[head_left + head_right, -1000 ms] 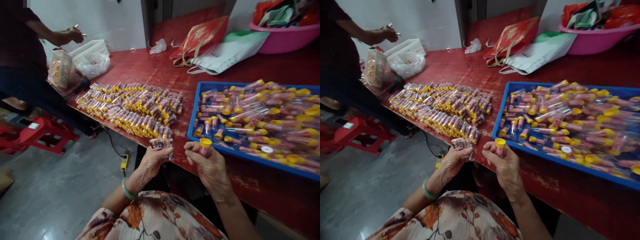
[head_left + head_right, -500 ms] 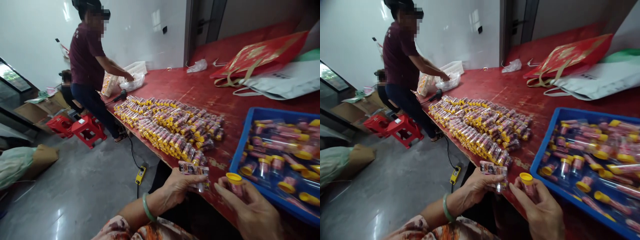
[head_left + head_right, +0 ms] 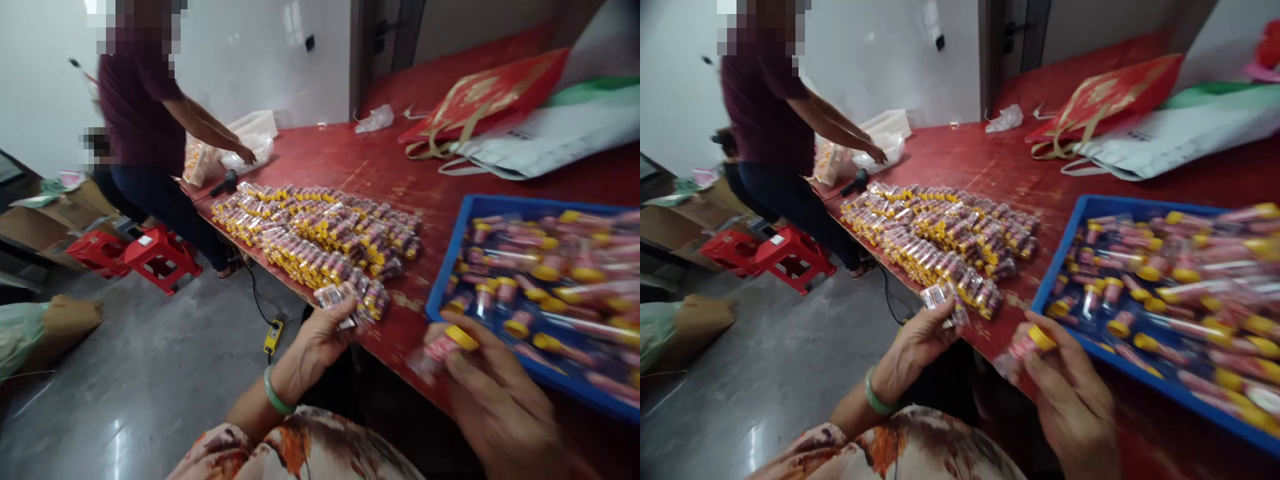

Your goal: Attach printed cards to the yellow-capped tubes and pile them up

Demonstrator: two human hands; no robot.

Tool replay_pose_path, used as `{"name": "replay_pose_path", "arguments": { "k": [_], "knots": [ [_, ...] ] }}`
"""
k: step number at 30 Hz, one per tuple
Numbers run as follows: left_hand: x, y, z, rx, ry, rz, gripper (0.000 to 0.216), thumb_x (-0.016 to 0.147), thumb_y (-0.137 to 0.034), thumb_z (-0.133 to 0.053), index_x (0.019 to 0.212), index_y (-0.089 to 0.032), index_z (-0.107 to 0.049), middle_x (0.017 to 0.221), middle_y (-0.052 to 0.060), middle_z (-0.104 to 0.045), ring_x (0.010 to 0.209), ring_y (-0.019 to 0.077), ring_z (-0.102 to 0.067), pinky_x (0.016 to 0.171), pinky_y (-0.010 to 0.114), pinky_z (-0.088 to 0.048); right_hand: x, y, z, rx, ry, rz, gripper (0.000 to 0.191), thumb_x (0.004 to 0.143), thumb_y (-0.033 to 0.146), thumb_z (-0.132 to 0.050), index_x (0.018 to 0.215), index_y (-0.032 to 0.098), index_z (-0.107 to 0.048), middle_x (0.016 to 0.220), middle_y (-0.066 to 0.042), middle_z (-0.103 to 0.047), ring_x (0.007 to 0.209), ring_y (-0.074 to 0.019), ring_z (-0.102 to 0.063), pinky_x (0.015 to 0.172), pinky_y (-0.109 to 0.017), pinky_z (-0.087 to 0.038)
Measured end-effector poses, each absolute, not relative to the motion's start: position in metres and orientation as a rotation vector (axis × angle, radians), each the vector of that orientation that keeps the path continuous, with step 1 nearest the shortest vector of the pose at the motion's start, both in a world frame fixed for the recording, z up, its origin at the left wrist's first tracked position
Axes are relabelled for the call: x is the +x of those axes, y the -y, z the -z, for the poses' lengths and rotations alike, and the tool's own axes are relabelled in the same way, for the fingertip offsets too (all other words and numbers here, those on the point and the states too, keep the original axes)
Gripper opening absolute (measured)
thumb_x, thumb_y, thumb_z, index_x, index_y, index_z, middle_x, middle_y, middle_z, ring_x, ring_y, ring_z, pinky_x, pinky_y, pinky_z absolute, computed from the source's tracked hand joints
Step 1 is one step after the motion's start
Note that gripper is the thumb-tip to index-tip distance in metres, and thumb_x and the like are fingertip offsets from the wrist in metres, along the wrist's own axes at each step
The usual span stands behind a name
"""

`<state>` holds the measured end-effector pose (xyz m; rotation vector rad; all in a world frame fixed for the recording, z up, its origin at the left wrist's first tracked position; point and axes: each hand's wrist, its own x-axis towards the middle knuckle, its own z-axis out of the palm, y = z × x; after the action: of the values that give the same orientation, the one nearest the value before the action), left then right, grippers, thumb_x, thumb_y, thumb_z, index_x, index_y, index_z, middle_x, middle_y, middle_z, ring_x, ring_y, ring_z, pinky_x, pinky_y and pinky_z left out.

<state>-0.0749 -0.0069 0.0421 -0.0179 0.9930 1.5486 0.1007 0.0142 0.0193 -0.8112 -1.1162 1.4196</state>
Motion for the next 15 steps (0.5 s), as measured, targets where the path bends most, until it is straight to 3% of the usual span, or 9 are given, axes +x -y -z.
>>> {"name": "replay_pose_path", "arguments": {
  "k": [4,10,15],
  "knots": [
    [-0.075,0.007,-0.047,-0.18,-1.036,-1.496,0.027,0.069,-0.009,-0.077,0.095,-0.012,-0.068,0.081,0.004,-0.07,0.061,0.0152,-0.065,0.051,0.024,-0.056,0.082,-0.01,-0.029,-0.718,1.065,-1.374,0.024,0.077,0.027,-0.073,0.099,0.023,-0.065,0.09,-0.002,-0.066,0.066,-0.0133,-0.064,0.058,-0.024,-0.056],
    [-0.073,0.009,-0.05,-0.273,-1.054,-1.461,0.008,0.077,-0.009,-0.07,0.084,-0.011,-0.066,0.073,0.003,-0.068,0.056,0.014,-0.064,0.047,0.024,-0.055,0.072,0.0,-0.025,-0.786,1.197,-1.153,0.028,0.077,0.021,-0.072,0.102,0.02,-0.061,0.097,-0.004,-0.067,0.078,-0.0163,-0.067,0.071,-0.027,-0.059],
    [-0.074,0.01,-0.049,-0.257,-1.036,-1.464,0.016,0.071,-0.011,-0.077,0.083,-0.011,-0.067,0.073,0.003,-0.068,0.057,0.0136,-0.063,0.048,0.023,-0.055,0.069,0.003,-0.013,-0.745,1.298,-1.051,0.023,0.077,0.018,-0.07,0.096,0.018,-0.057,0.098,-0.007,-0.065,0.088,-0.0201,-0.067,0.075,-0.033,-0.059]
  ]
}}
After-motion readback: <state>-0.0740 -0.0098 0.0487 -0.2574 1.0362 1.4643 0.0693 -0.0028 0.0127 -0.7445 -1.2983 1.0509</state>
